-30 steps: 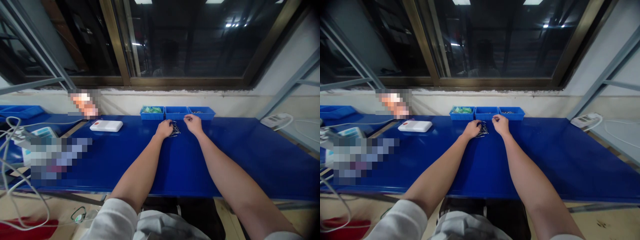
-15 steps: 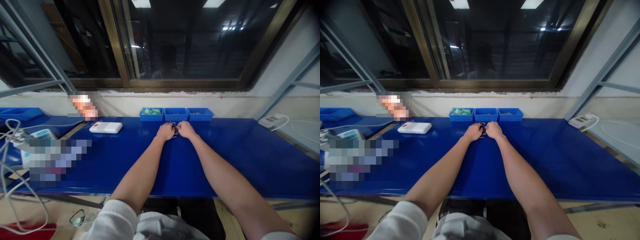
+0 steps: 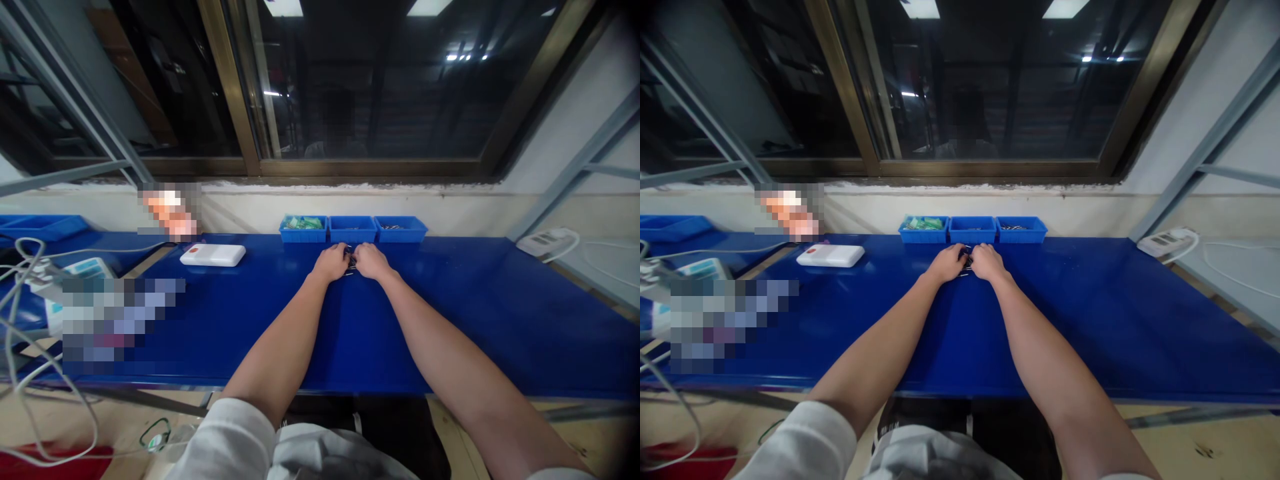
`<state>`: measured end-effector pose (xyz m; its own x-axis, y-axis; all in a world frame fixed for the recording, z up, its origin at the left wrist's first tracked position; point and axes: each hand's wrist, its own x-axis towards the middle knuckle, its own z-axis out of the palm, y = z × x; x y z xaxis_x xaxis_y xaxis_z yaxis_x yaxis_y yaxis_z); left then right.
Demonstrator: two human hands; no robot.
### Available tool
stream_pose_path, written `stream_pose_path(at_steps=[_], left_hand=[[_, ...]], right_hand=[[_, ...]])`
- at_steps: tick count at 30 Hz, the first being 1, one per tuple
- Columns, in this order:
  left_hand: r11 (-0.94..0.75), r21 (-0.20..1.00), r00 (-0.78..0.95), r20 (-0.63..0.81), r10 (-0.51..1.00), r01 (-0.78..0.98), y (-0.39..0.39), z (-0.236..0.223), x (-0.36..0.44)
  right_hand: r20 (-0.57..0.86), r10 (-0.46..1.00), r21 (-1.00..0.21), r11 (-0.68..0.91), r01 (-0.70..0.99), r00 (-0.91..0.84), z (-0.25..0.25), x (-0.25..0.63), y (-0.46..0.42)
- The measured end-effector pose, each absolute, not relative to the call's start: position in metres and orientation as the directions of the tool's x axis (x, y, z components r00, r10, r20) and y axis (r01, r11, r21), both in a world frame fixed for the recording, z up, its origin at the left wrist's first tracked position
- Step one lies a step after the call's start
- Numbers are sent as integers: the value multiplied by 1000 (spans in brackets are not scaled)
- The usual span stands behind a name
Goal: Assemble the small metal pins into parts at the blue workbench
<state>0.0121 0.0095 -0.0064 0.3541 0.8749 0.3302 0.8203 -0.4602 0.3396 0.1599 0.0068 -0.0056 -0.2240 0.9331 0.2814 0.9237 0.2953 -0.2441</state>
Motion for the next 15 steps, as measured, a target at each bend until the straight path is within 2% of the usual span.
stream_pose_path(at_steps=[3,5,9,12,15], left_hand=[[-548,353,387,433,814,759,12,-7,11],[-558,381,355,484,800,737,15,-7,10],[-543,419,294,524,799,728,18,-7,8],[-550,415,298,531,793,724,18,-6,7],[-563,423,327,510,795,710,15,-5,7]], right_hand=[[350,904,-352,368,861,-243,-8,163,9],[378,900,-497,397,772,-219,-8,166,11],[359,925,-845,380,376,-126,-5,169,12],[290,954,-946,299,127,-81,-4,171,12],[251,967,-968,252,7,-39,-4,172,12]])
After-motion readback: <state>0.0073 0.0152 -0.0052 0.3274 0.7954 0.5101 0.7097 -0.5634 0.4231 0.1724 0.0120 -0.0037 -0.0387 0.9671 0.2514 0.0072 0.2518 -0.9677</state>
